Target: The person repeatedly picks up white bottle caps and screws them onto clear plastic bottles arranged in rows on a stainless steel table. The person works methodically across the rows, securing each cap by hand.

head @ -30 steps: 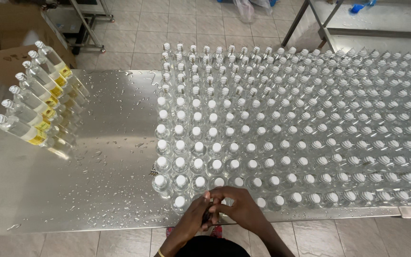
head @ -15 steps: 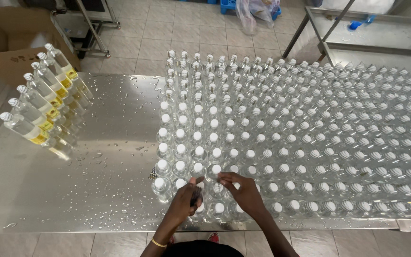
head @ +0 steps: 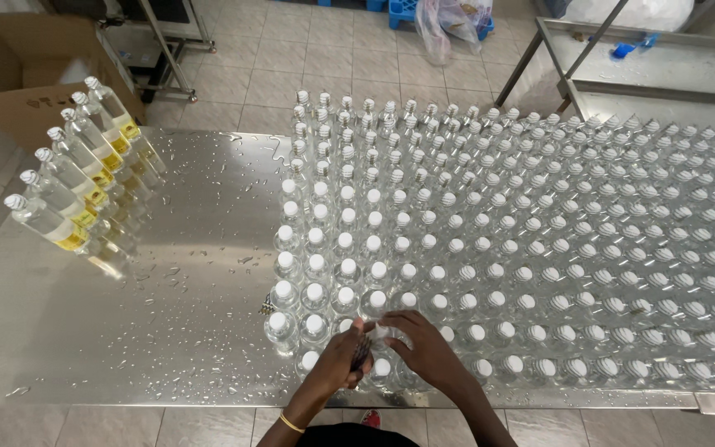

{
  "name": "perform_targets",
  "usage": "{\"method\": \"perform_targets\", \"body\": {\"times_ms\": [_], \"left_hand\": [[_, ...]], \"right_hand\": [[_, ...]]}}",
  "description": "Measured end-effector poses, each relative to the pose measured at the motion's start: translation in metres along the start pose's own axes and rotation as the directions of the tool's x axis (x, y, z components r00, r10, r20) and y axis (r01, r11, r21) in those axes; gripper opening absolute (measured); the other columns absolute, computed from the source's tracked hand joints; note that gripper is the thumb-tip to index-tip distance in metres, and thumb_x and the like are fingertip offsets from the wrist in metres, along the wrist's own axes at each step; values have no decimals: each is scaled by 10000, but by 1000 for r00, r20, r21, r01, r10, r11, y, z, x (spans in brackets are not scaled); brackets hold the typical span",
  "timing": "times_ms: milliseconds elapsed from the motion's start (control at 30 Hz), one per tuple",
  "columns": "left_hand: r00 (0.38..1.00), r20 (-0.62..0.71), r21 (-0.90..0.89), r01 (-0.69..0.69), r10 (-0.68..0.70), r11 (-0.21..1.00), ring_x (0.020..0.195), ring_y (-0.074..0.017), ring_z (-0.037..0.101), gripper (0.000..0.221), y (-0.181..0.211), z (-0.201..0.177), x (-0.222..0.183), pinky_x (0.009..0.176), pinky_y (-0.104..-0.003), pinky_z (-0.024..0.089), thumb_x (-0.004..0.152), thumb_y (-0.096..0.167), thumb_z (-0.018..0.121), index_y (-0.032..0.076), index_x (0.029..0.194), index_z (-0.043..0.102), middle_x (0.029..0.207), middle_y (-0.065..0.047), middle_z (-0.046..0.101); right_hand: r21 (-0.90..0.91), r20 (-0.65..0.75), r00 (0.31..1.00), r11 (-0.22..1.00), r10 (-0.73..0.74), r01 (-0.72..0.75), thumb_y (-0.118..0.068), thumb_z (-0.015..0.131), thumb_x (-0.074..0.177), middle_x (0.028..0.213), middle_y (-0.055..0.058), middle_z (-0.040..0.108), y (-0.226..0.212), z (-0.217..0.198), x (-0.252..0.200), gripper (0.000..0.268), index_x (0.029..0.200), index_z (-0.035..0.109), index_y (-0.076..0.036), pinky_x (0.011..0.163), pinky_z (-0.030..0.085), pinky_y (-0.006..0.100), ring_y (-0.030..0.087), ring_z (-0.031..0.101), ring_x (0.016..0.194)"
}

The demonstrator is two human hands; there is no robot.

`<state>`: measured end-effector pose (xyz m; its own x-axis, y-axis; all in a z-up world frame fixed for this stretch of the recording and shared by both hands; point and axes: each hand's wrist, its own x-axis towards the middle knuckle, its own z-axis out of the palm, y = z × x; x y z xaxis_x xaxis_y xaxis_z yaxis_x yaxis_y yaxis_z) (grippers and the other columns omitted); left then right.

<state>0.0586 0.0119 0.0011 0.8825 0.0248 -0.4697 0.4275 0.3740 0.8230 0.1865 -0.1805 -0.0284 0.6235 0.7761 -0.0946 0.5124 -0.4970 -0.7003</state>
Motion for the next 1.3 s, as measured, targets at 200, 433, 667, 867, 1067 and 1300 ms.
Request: {"method": "perform_targets", "body": {"times_ms": [200,433,667,867,1067,1300], "left_hand": [[999,13,150,-41,39,988,481,-108,469,513,-21,-5,18,492,-263,350,1148,430,347,68,1285,683,663,-63,643],[995,43,190,80,-90,978,445,-127,412,572,0,-13,23,451,-285,322,1194,482,367,49,883,575,709,-109,670],[984,159,108,63,-80,992,390,-77,384,614,0,-37,28,410,-241,339,1103,608,373,62,1344,520,694,-76,687],[993,94,-38,78,-74,996,422,-73,388,879,25,-39,3,424,-233,338,1034,664,399,84,1693,452,657,-46,621],[993,121,3,-6,6,1000,442,-114,405,608,34,-43,-6,433,-255,300,1097,632,299,96,1266,532,671,-64,581],[936,333,-9,-116,112,993,466,-135,550,601,47,-60,5,388,-215,383,1200,451,372,-21,1502,588,689,-108,606]], "right_hand": [[-84,-35,999,996,-23,20,-268,747,1022,1378,63,693,11,15,9,526,1528,616,-208,997,540,436,267,653,1252],[-195,92,995,979,-32,49,-146,699,1018,1246,48,690,-12,5,17,252,1268,693,-110,986,499,402,267,648,1142],[-184,120,984,977,133,-109,-145,708,1006,1382,43,714,-24,0,19,401,1406,679,-154,1013,516,458,314,627,1290],[-262,38,997,963,73,-61,-213,757,990,1491,47,646,-37,1,14,527,1497,617,-184,1139,434,481,295,564,1384],[144,-174,977,985,125,-100,-305,833,920,1277,0,761,-124,-4,12,413,1312,785,-182,992,554,374,188,724,1202],[408,-349,927,913,135,21,-74,963,769,823,101,886,-132,-12,23,402,1161,878,-56,951,596,449,250,849,863]]}}
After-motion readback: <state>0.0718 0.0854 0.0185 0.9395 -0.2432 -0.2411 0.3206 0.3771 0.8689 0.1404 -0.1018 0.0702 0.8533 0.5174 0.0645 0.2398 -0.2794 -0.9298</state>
